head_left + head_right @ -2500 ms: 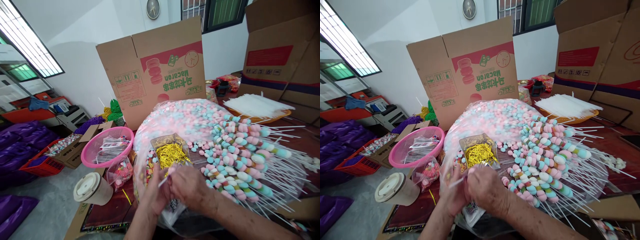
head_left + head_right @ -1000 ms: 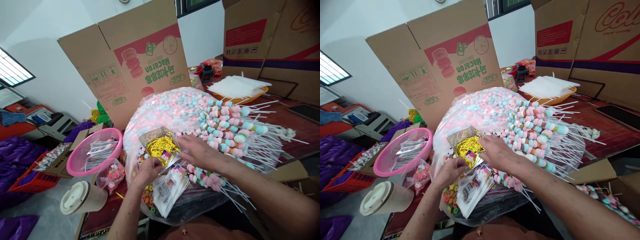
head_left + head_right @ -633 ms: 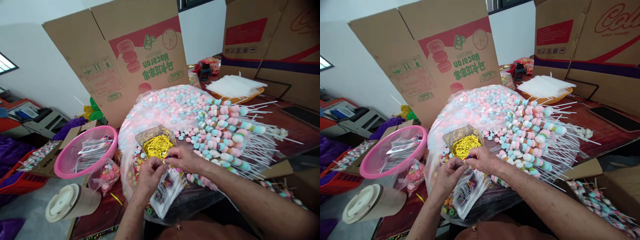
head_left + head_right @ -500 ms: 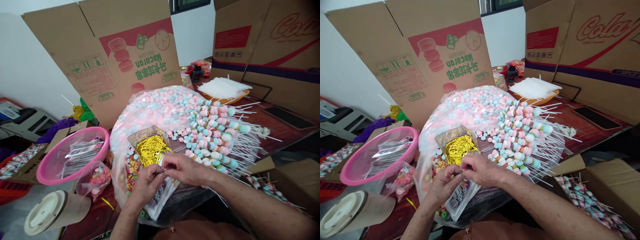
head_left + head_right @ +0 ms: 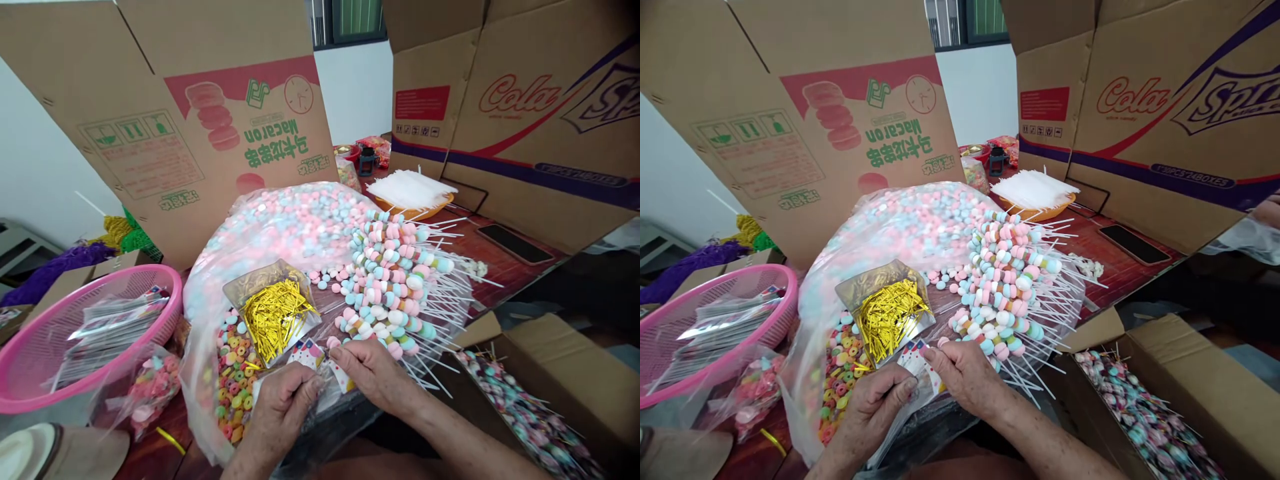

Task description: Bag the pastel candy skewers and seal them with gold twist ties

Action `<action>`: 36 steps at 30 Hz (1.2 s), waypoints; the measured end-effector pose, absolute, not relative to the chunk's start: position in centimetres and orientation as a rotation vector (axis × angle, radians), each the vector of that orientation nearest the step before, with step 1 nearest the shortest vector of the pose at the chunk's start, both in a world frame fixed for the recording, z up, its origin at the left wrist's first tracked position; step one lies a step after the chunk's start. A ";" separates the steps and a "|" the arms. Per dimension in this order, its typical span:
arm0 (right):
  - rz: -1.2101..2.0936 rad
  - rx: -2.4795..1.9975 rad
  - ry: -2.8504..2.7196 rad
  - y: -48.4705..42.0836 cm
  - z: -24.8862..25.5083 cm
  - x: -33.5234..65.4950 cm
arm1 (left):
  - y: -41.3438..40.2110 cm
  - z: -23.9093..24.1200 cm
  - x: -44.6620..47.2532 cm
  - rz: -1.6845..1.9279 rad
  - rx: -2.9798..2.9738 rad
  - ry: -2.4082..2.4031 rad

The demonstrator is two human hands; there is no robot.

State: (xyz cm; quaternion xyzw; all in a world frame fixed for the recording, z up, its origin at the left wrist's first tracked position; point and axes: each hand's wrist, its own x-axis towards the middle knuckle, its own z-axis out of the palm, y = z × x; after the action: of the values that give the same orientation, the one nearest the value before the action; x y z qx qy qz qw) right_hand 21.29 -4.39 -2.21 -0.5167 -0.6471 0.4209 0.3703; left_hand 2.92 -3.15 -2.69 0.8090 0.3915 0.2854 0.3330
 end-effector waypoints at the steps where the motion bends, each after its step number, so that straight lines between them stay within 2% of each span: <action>1: 1.089 -1.314 -1.686 -4.5 -1.9 21.7 | -3.1 -2.7 3.1 0.743 2.095 1.019; 6: 1.130 -1.283 -1.695 -4.8 -1.6 22.0 | -3.0 -3.2 3.0 0.742 1.879 1.053; 9: 0.913 -1.342 -1.699 -4.9 -2.2 20.9 | -3.0 -3.4 2.9 0.737 1.769 1.081; 14: 0.737 -1.474 -1.686 -4.8 -2.7 22.4 | -2.7 -3.4 2.9 0.762 2.047 1.075; 16: 0.477 -1.639 -1.652 -4.7 -2.6 25.5 | -2.4 -3.4 2.5 0.841 2.119 1.110; 19: -0.121 -1.904 -1.841 -4.7 -3.1 31.2 | -1.7 -3.4 1.3 0.960 2.189 1.141; 22: -0.403 -2.069 -2.082 -4.7 -4.6 34.9 | -0.9 -3.3 0.1 1.014 2.261 1.114; 24: -0.497 -1.952 -2.118 -4.7 -5.2 35.8 | -0.5 -3.1 -0.6 1.018 2.296 1.101; 29: -0.506 -1.411 -1.991 -5.0 -2.3 34.4 | -0.2 -1.8 -1.2 0.953 2.433 1.016; 32: -0.483 -1.270 -2.042 -5.0 -0.7 32.4 | -0.2 -0.6 -1.0 0.914 2.495 0.990; 36: -0.361 -1.219 -2.131 -5.0 -1.3 30.5 | -0.1 0.5 -1.3 0.878 2.562 1.015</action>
State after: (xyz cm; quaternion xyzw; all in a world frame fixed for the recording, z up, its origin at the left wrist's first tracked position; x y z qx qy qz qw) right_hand 30.46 -5.00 -1.34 -0.4646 -0.8125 -0.1377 0.3241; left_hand -1.30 -0.06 0.45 0.8789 0.3483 0.3013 0.1242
